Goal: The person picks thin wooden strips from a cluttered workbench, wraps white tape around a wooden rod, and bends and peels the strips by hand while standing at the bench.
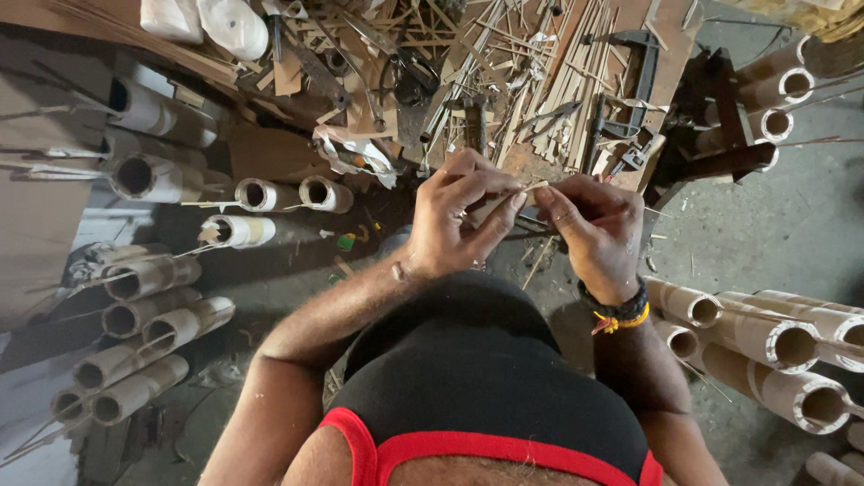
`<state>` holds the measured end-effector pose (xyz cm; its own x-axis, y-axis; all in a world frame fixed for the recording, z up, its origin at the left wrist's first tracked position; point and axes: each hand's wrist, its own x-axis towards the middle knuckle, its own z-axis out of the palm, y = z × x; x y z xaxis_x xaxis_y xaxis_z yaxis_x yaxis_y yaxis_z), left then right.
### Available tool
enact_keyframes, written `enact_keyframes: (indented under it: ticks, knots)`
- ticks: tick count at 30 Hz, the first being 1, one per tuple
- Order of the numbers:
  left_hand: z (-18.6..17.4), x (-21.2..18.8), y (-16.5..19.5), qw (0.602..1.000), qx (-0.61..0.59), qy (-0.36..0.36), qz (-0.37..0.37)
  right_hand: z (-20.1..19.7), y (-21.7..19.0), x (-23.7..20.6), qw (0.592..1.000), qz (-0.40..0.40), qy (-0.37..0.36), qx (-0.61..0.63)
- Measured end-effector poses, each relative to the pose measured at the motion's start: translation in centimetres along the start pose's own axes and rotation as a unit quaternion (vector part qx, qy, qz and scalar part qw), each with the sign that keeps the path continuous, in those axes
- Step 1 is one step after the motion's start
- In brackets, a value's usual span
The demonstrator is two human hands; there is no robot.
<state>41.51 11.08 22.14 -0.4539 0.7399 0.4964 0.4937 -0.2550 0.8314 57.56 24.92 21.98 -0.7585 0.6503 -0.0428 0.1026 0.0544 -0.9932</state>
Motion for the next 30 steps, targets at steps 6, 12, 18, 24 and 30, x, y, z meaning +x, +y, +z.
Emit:
enact_keyframes:
  ticks: [6,12,18,24,30]
  knots:
    - [0.1,0.2,-0.3,0.998,-0.046,-0.012,-0.037,0.4,-0.2,0.1,0.999,0.001,0.005,0.033]
    - [0.1,0.5,-0.5,0.99,-0.096,-0.049,-0.086,0.2,-0.1,0.0,1.0,-0.02,0.001,0.02]
    - [0.3,0.3,-1.2,0.987,-0.11,-0.052,-0.106,-0.1,0.3,-0.1,1.0,-0.031,-0.001,-0.003]
    - [0.2,0.3,-1.7,0.984,-0.152,-0.037,-0.08,0.0,0.5,0.0,0.998,-0.062,-0.003,0.004]
    - [-0.4,1.4,-1.8,0.992,-0.06,-0.113,-0.005,0.3,-0.7,-0.1,0.994,-0.058,-0.008,-0.092]
